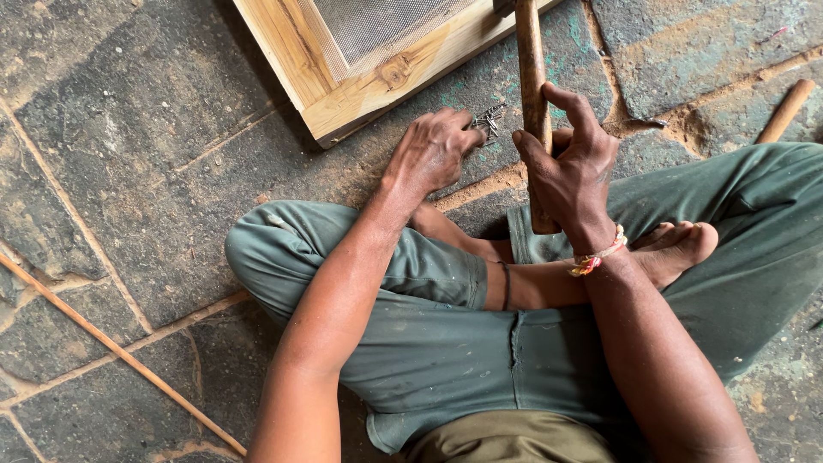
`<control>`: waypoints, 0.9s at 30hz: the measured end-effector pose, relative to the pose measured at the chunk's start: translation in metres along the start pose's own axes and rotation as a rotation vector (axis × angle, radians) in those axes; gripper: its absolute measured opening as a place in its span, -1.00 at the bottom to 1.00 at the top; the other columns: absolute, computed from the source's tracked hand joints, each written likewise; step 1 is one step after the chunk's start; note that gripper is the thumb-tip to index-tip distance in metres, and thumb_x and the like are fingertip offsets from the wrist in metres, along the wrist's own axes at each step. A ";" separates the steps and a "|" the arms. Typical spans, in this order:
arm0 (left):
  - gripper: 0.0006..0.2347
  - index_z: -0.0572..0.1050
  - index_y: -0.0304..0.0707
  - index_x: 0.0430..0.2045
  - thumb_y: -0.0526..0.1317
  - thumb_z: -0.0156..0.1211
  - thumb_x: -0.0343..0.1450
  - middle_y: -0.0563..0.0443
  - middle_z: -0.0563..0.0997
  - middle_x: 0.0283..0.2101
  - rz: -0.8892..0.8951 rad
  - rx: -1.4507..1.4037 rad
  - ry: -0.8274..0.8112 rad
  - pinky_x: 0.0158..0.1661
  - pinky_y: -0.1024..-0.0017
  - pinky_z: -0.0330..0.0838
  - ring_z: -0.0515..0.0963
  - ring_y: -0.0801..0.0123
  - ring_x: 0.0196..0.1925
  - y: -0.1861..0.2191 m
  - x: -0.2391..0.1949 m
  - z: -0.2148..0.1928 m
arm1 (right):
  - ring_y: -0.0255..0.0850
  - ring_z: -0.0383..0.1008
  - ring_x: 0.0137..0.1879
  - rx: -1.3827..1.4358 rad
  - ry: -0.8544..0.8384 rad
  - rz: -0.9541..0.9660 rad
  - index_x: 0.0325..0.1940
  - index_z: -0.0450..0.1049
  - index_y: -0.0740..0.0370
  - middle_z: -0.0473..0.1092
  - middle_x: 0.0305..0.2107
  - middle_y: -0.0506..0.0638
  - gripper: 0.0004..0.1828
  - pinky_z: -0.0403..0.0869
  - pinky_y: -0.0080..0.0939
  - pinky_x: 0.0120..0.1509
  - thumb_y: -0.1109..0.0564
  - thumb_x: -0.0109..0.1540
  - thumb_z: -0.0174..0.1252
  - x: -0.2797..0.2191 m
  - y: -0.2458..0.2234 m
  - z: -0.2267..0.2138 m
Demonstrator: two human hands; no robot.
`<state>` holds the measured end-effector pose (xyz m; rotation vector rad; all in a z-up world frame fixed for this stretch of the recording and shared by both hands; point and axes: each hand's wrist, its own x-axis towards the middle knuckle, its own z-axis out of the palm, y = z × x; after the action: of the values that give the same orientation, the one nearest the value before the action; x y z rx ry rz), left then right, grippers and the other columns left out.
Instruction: The person hammers nails into a wooden frame to secure a mesh screen. They sit cross-legged on the floor, repeatedly pick up nails, position them along the frame, and strike them with a hammer.
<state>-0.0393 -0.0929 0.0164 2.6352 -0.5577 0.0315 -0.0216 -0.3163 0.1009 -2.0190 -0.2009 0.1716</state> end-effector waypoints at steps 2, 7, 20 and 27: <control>-0.80 0.64 -0.17 -0.38 -0.44 0.04 0.45 -0.01 0.57 -0.42 0.004 0.023 -0.010 -0.25 0.32 0.61 0.59 0.35 -0.34 -0.002 -0.002 0.006 | -0.32 0.60 -0.38 -0.003 0.003 0.005 0.40 0.37 0.24 0.58 -0.47 0.11 -0.38 0.49 -0.29 -0.37 0.21 0.29 0.39 0.000 0.001 0.000; -0.92 0.52 -0.23 -0.49 -0.40 0.09 0.28 0.02 0.54 -0.49 0.015 -0.067 0.102 -0.33 0.35 0.60 0.57 0.38 -0.39 -0.002 -0.001 0.002 | -0.31 0.58 -0.36 -0.015 0.012 0.015 0.40 0.39 0.24 0.58 -0.45 0.12 -0.39 0.49 -0.28 -0.32 0.21 0.29 0.41 -0.002 0.000 0.000; -0.88 0.43 -0.20 -0.57 -0.37 0.21 0.38 0.10 0.57 -0.54 -0.589 -0.401 0.594 -0.53 0.55 0.55 0.58 0.56 -0.53 -0.082 -0.042 -0.133 | -0.25 0.49 -0.51 -0.195 0.012 -0.126 0.41 0.40 0.20 0.56 -0.47 0.06 -0.42 0.38 -0.22 -0.49 0.21 0.32 0.40 -0.003 0.007 0.009; -0.86 0.67 -0.18 -0.23 -0.31 0.25 0.40 0.07 0.77 -0.33 -0.695 -0.250 0.645 -0.41 0.59 0.63 0.75 0.55 -0.38 -0.116 -0.054 -0.114 | -0.20 0.47 -0.55 -0.366 -0.197 -0.432 0.43 0.38 0.11 0.51 -0.52 0.06 -0.47 0.42 -0.15 -0.47 0.14 0.36 0.29 0.000 -0.029 0.043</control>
<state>-0.0359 0.0719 0.0639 2.2472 0.5317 0.5298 -0.0322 -0.2657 0.1079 -2.2626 -0.8359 0.0612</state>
